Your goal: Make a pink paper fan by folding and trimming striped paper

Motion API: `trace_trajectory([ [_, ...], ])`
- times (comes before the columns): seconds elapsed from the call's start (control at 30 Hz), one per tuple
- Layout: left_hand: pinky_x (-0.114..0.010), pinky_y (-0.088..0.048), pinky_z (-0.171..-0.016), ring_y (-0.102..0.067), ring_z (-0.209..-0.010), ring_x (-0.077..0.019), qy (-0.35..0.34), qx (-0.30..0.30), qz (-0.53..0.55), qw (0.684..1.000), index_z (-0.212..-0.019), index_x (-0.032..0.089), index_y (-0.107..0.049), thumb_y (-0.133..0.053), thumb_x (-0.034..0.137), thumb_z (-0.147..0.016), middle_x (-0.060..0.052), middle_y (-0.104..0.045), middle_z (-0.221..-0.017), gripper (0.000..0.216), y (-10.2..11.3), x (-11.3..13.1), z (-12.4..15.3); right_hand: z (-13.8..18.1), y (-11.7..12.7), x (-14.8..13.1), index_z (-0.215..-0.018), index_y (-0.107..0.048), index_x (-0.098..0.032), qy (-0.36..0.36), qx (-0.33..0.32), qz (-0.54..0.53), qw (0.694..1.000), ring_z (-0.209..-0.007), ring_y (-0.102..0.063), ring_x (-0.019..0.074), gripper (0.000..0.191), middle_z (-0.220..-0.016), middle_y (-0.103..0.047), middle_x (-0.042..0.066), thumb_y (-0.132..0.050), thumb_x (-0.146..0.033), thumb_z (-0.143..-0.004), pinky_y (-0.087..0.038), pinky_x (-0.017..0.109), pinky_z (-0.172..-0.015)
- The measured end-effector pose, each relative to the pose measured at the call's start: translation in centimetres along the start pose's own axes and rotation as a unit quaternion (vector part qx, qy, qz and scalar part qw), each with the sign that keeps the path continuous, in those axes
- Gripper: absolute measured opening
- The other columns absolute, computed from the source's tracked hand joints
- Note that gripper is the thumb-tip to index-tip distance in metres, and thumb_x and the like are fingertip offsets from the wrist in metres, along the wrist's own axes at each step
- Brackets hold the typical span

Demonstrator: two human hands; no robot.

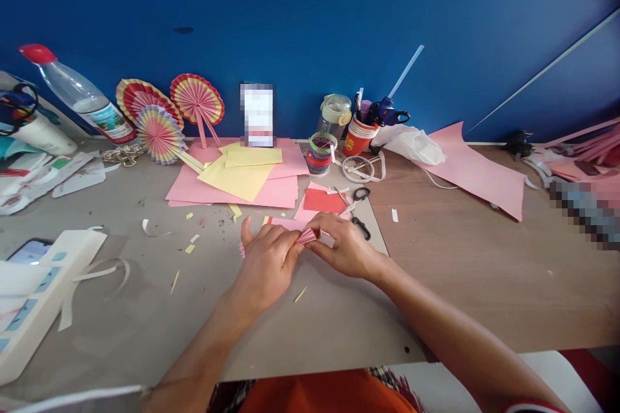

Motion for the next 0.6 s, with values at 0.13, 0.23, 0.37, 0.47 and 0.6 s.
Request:
trace_trajectory([
  [0.13,-0.055,-0.006,-0.113,-0.061,-0.089,-0.0175,0.02,0.002,0.015,1.0,-0.101,0.026,-0.065,-0.042,0.019,-0.095,0.001,-0.068,-0.087,0.025,-0.27,-0.47,0.1,-0.02,-0.02,0.24,-0.086,-0.059,-0.02,-0.022,0.03,-0.047,0.998,-0.076,-0.058,0.0155,0.002,-0.081,-0.063,0.003,-0.058,-0.018,-0.086,-0.046,0.031,-0.074],
  [0.23,-0.055,-0.007,-0.112,-0.06,-0.089,-0.0183,0.025,-0.001,0.023,0.999,-0.098,0.026,-0.065,-0.047,0.022,-0.093,0.001,-0.067,-0.087,0.019,-0.34,-0.59,0.08,-0.04,-0.13,0.42,-0.083,-0.06,-0.02,-0.034,0.04,-0.087,0.995,-0.077,-0.058,0.0153,0.005,-0.081,-0.062,0.003,-0.057,-0.017,-0.087,-0.046,0.03,-0.073],
  [0.37,-0.056,-0.007,-0.112,-0.06,-0.089,-0.0173,0.026,0.006,0.039,0.999,-0.094,0.027,-0.067,-0.048,0.022,-0.093,0.002,-0.066,-0.085,0.019,-0.22,-0.65,0.03,-0.03,-0.29,0.42,-0.083,-0.06,-0.02,-0.042,0.043,-0.129,0.99,-0.076,-0.056,0.0142,0.003,-0.08,-0.061,0.002,-0.059,-0.019,-0.086,-0.047,0.029,-0.071],
  [0.47,-0.055,-0.006,-0.113,-0.059,-0.089,-0.0165,0.03,0.005,0.049,0.998,-0.094,0.027,-0.067,-0.047,0.023,-0.094,0.001,-0.067,-0.084,0.021,-0.28,-0.78,0.02,0.03,-0.28,0.38,-0.084,-0.061,-0.02,-0.042,0.048,-0.146,0.987,-0.077,-0.057,0.0143,0.002,-0.081,-0.061,0.002,-0.06,-0.021,-0.086,-0.048,0.029,-0.072],
  [0.6,-0.055,-0.008,-0.112,-0.059,-0.088,-0.0162,0.033,0.002,0.047,0.998,-0.094,0.027,-0.068,-0.047,0.024,-0.094,0.001,-0.066,-0.083,0.021,-0.3,-0.84,0.0,0.15,-0.35,0.71,-0.082,-0.061,-0.02,-0.05,0.055,-0.151,0.986,-0.075,-0.057,0.0142,0.004,-0.08,-0.062,0.002,-0.06,-0.022,-0.086,-0.047,0.029,-0.071],
])
Point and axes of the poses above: each hand's wrist, its own z-axis away from the middle knuckle, its own y-axis out of the back of the hand, x = y × z, the point moved 8 cm from there along -z, towards the middle knuckle
